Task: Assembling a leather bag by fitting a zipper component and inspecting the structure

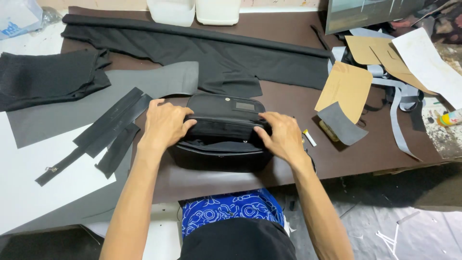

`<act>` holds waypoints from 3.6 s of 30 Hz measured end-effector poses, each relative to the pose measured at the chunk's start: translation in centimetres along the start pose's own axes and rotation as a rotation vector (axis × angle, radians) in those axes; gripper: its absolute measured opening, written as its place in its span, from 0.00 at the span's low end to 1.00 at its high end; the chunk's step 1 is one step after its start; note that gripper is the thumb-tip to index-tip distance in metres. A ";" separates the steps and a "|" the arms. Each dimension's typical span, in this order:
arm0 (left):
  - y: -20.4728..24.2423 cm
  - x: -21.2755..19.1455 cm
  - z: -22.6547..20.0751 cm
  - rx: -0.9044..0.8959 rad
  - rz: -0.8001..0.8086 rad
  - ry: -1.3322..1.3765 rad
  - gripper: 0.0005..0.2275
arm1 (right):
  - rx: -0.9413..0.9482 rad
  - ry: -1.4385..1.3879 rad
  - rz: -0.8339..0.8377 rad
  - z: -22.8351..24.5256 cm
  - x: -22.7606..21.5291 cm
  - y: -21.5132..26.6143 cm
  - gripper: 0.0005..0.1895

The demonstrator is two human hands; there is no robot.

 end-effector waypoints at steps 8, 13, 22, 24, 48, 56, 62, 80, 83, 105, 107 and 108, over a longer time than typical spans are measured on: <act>-0.1 -0.7 0.7 -0.101 0.305 0.439 0.11 | 0.328 -0.540 0.372 -3.5 2.2 -1.6 0.10; 0.4 -3.3 0.5 -0.105 0.292 0.658 0.14 | 0.391 -0.702 0.386 -4.5 2.9 -1.0 0.11; 1.2 -0.1 5.7 -0.186 0.218 0.792 0.22 | 0.419 -0.761 0.377 -6.5 4.8 -1.2 0.10; 1.9 -0.5 5.3 -0.211 0.201 0.761 0.18 | 0.422 -0.764 0.375 -6.5 5.1 -1.1 0.10; 1.5 1.7 6.1 -0.298 0.089 0.559 0.09 | 0.287 -0.722 -0.012 -7.4 1.8 1.8 0.11; 2.5 1.6 6.2 -0.347 0.059 0.583 0.09 | -0.057 0.057 0.098 1.9 1.7 -2.0 0.18; 2.9 1.6 6.1 -0.390 0.099 0.583 0.10 | 0.148 0.027 0.406 1.8 5.6 -3.2 0.20; 2.7 0.8 5.7 -0.377 0.098 0.581 0.11 | 0.260 0.111 0.484 -2.8 2.3 -2.2 0.14; 3.0 -0.1 5.3 -0.343 0.042 0.675 0.11 | 0.301 -0.077 0.437 -4.0 1.5 -1.2 0.15; 2.7 0.6 5.3 -0.263 0.144 0.779 0.18 | 0.317 -0.476 0.309 -4.7 2.0 0.1 0.17; 2.6 0.8 5.5 -0.259 0.138 0.785 0.18 | 0.321 -0.472 0.301 -4.8 2.1 0.1 0.17; 2.6 1.0 5.7 -0.268 0.136 0.798 0.18 | 0.330 -0.474 0.294 -4.9 2.1 0.1 0.17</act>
Point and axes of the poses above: each hand's wrist, its own y-axis away from the middle knuckle, its own x-axis out of the palm, z = x × y, the point moved 10 cm from there along -y, towards the middle knuckle, and after that the axes turned 5 degrees about z, right-handed, at the moved point
